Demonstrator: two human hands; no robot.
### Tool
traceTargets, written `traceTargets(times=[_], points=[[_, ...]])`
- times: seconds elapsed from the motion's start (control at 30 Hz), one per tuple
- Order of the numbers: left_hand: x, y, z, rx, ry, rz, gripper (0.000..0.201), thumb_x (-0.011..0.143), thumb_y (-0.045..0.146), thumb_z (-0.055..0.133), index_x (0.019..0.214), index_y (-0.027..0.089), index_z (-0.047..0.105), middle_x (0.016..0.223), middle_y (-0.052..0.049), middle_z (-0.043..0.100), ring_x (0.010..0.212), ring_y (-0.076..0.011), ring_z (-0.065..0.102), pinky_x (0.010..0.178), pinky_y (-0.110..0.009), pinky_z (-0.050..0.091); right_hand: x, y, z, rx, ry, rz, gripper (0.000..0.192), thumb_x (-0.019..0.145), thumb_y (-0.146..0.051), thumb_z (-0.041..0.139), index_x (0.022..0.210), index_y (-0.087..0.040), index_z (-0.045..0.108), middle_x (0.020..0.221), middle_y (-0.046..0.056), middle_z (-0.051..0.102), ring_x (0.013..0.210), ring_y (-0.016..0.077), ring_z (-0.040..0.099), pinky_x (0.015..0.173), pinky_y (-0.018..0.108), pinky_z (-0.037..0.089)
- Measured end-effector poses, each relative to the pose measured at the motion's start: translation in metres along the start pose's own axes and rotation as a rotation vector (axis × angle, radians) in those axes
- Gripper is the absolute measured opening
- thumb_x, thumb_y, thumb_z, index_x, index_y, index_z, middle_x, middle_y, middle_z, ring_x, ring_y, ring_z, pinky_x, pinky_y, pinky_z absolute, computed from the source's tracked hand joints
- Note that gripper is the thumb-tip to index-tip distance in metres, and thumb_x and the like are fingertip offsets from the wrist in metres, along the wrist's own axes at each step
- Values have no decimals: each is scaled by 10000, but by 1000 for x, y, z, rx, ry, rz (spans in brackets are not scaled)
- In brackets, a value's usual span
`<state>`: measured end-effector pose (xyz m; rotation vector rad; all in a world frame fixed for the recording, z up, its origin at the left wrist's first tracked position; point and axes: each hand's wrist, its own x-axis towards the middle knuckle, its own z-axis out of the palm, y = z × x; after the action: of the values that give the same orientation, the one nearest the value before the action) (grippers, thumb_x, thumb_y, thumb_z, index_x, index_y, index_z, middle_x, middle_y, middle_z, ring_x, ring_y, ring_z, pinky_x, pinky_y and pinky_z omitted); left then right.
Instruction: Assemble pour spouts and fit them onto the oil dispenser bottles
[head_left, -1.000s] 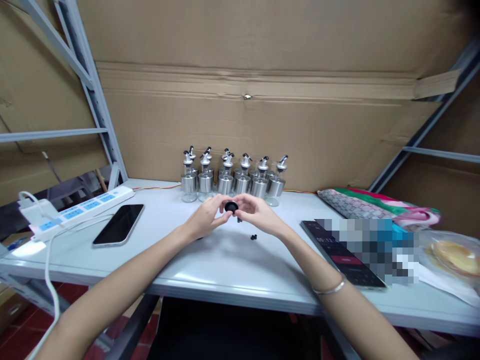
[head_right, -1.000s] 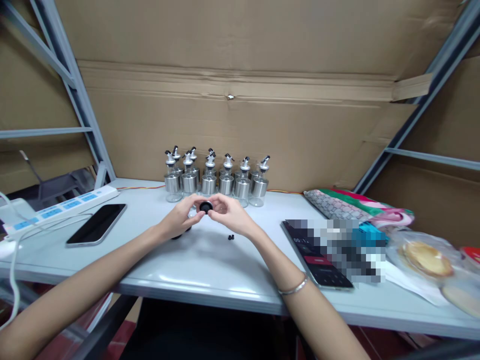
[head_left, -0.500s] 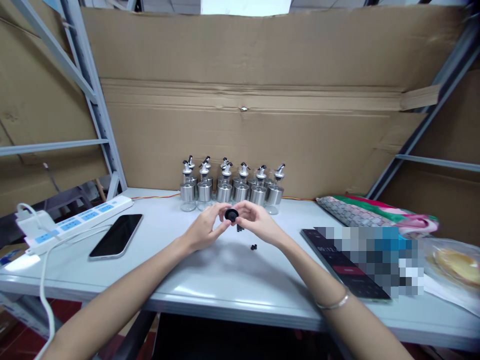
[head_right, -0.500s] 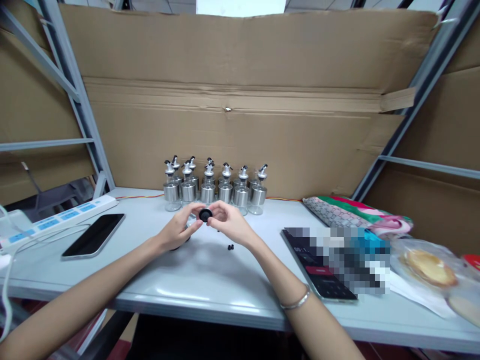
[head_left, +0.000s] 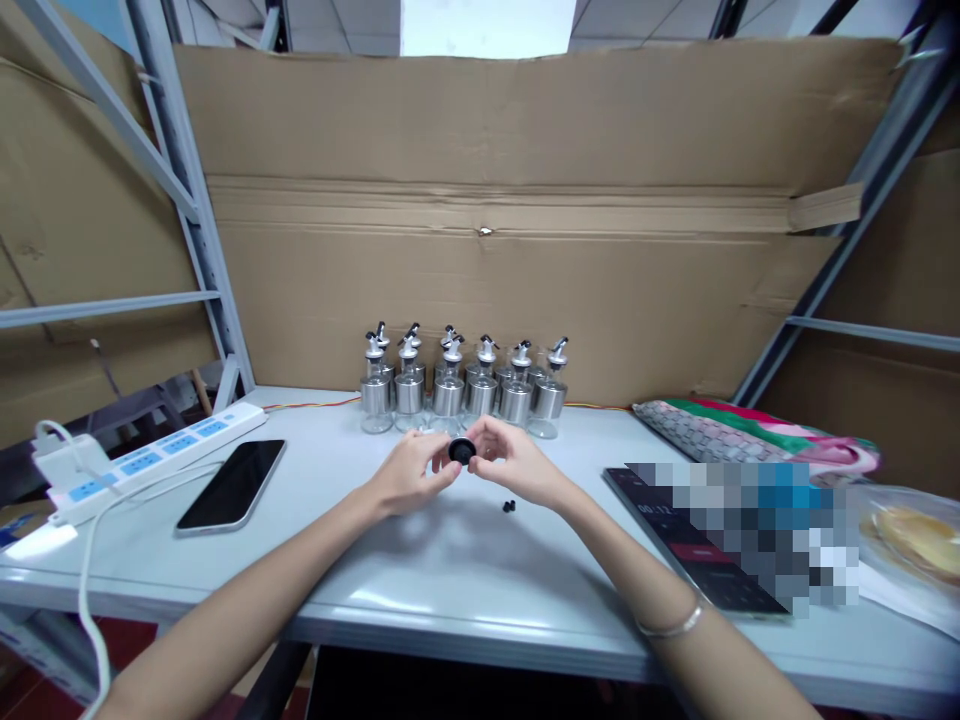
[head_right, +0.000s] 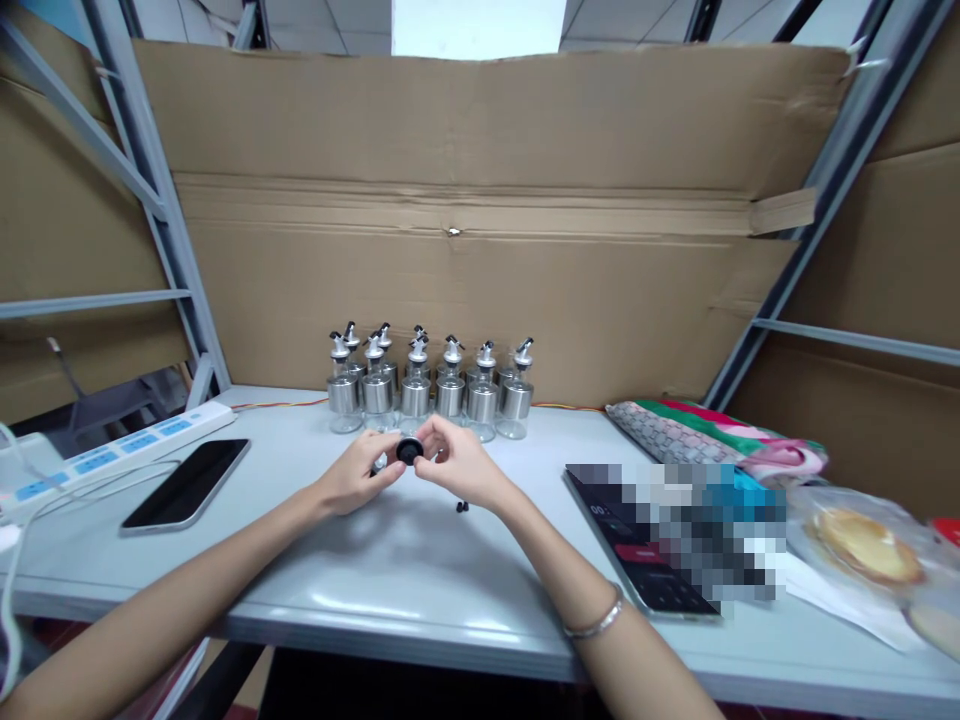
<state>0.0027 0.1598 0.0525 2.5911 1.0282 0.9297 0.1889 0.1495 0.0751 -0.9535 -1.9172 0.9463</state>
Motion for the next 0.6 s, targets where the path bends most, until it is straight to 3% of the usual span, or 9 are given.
traceTargets(times=[0.4, 0.6], points=[[-1, -4, 1, -164, -18, 28, 216, 745, 344, 443, 646, 161, 502, 601, 14, 522, 584, -116, 441, 599, -236, 359, -1, 9, 4, -19, -57, -68, 202, 627, -154, 572, 758, -214, 429, 572, -78, 465, 536, 83, 408, 529, 226, 327], [0, 2, 2, -218, 23, -28, 148, 656, 289, 458, 569, 171, 433, 544, 29, 484, 546, -106, 418, 585, -235, 346, -2, 9, 7, -2, -45, -82, 202, 601, -126, 552, 724, -214, 417, 563, -79, 442, 529, 79, 384, 515, 224, 309]])
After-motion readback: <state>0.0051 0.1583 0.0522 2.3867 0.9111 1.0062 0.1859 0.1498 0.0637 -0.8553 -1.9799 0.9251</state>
